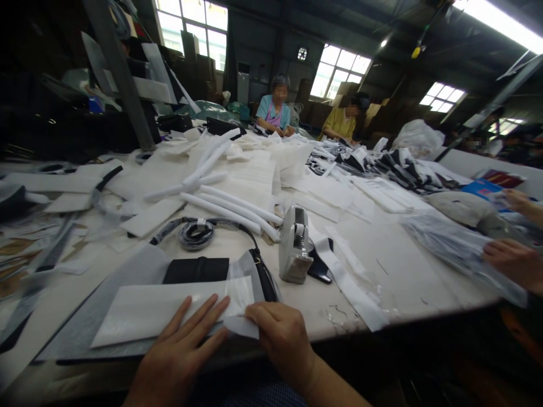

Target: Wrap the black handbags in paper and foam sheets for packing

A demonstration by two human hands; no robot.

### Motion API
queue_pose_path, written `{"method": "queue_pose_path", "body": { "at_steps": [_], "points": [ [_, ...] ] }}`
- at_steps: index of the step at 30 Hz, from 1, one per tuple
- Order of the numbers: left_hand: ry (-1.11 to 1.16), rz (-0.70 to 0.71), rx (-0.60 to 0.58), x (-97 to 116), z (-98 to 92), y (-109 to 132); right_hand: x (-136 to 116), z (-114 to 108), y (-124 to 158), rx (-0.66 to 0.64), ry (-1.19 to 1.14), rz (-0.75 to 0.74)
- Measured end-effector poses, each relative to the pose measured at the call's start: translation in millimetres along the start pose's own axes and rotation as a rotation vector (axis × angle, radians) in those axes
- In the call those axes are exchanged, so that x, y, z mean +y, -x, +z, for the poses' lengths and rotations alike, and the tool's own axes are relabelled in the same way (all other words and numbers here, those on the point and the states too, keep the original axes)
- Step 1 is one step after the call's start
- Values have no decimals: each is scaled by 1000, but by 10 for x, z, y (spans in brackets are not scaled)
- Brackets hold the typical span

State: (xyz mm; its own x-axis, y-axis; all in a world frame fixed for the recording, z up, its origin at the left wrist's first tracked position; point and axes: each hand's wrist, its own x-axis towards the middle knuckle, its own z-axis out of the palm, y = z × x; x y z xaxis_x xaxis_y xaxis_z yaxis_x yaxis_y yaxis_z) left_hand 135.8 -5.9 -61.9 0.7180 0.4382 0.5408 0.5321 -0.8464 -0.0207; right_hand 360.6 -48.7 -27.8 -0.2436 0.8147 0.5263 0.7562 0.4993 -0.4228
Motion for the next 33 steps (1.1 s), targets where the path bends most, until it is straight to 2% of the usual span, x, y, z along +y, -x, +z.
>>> {"method": "queue_pose_path", "body": {
  "at_steps": [3, 8, 14, 19, 28, 33],
  "points": [
    [-6, 26, -30, -1, 0, 34, -10, 37, 6, -33, -7, 96],
    [51, -16, 35, 9, 24, 80, -58, 95, -31, -43, 27, 225],
    [30, 119, 56, -93, 35, 91, -147, 155, -135, -67, 133, 375],
    [61, 70, 28, -116, 36, 61, -154, 147, -237, -150, 153, 506],
    [-10, 71, 1, -122, 19, -10, -65, 78, -493, -326, 108, 668],
    [7, 62, 37, -98, 48, -21, 71, 69, -611, -368, 55, 671]
  ]
}}
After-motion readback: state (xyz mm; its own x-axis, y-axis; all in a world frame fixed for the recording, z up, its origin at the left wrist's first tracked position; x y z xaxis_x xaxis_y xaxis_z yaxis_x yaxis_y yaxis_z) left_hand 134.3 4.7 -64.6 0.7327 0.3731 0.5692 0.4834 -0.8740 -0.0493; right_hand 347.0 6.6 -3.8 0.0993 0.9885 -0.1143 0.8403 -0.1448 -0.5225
